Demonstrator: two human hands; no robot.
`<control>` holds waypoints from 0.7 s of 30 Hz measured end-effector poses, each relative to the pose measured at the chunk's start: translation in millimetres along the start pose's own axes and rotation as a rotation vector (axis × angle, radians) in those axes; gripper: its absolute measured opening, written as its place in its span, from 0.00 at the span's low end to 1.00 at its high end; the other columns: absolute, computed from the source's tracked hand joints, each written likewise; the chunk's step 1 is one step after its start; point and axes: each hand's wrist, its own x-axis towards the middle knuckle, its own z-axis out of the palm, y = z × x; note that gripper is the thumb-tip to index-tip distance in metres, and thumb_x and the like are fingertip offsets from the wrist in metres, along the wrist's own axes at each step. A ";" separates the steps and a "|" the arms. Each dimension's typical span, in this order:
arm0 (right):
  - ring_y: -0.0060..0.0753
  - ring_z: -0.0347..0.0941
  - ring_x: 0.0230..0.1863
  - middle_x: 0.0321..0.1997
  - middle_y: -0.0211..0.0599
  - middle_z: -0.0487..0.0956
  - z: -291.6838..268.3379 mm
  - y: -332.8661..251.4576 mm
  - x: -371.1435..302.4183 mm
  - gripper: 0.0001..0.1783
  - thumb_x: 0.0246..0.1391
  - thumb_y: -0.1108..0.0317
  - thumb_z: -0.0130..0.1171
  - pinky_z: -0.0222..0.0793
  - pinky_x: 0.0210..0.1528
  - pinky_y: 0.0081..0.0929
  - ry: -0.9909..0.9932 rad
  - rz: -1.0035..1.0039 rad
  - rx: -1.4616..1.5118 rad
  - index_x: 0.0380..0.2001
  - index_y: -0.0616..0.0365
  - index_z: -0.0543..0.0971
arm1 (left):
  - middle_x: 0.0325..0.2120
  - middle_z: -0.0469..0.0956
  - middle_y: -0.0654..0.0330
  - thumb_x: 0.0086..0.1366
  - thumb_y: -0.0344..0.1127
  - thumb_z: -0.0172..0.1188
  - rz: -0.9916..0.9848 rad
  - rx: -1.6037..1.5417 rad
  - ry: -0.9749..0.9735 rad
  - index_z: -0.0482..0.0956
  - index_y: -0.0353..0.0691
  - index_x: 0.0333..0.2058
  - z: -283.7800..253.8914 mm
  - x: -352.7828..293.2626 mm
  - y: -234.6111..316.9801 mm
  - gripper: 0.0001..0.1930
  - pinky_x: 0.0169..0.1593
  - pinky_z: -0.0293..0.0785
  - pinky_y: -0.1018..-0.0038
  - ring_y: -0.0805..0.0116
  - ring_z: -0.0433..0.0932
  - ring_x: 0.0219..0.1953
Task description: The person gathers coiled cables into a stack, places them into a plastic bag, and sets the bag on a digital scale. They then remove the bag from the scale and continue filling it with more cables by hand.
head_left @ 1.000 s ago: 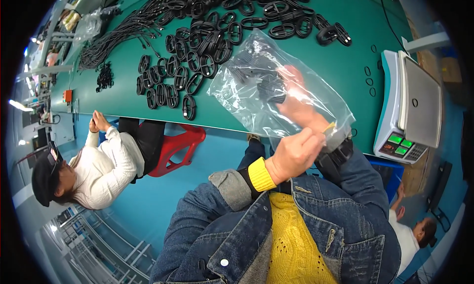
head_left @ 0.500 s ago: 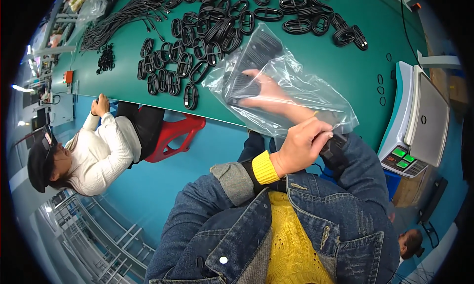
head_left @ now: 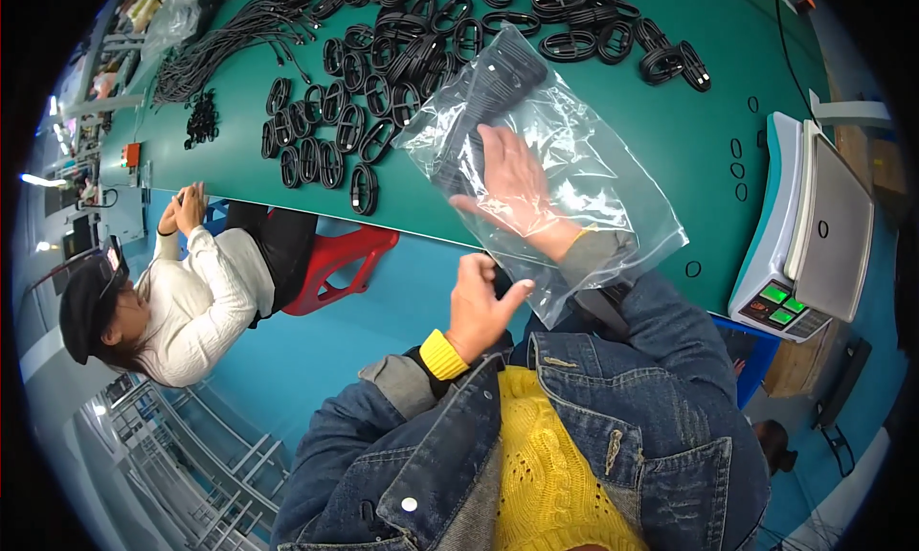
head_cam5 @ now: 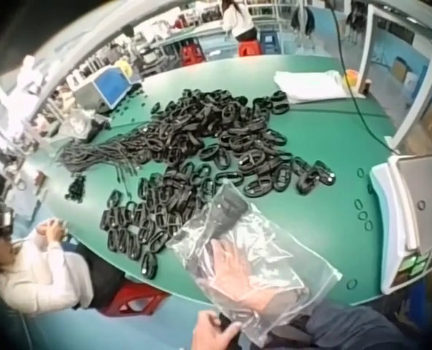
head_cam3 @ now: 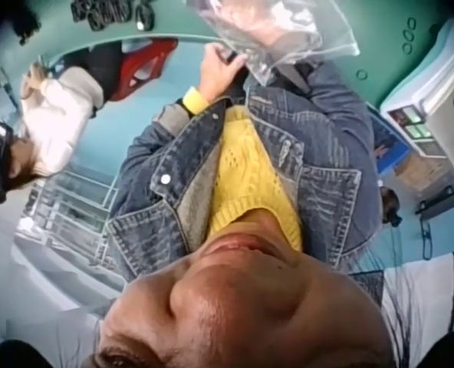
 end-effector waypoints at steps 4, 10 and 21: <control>0.58 0.59 0.55 0.53 0.54 0.63 1.1 19.5 -7.1 0.53 0.32 0.53 0.70 0.57 0.57 0.44 -0.004 -0.115 0.070 0.58 0.67 0.54 | 0.21 0.70 0.64 0.57 0.43 0.61 -0.395 -0.304 -0.384 0.71 0.34 0.36 5.6 13.2 -9.3 0.17 0.27 0.67 0.76 0.75 0.68 0.22; 0.58 0.60 0.55 0.54 0.54 0.62 1.8 31.5 -5.2 0.52 0.36 0.54 0.68 0.59 0.56 0.42 -0.055 -0.229 0.050 0.60 0.64 0.52 | 0.18 0.69 0.68 0.64 0.39 0.51 -0.349 -0.629 -0.553 0.73 0.35 0.30 25.9 22.1 -3.4 0.12 0.25 0.63 0.80 0.81 0.65 0.21; 0.51 0.69 0.43 0.48 0.48 0.67 9.0 3.4 8.1 0.40 0.40 0.54 0.66 0.67 0.44 0.40 -0.023 0.015 -0.003 0.54 0.57 0.61 | 0.18 0.69 0.69 0.67 0.35 0.48 -0.169 -0.604 -0.559 0.73 0.37 0.28 34.7 17.4 4.3 0.11 0.25 0.62 0.83 0.82 0.64 0.20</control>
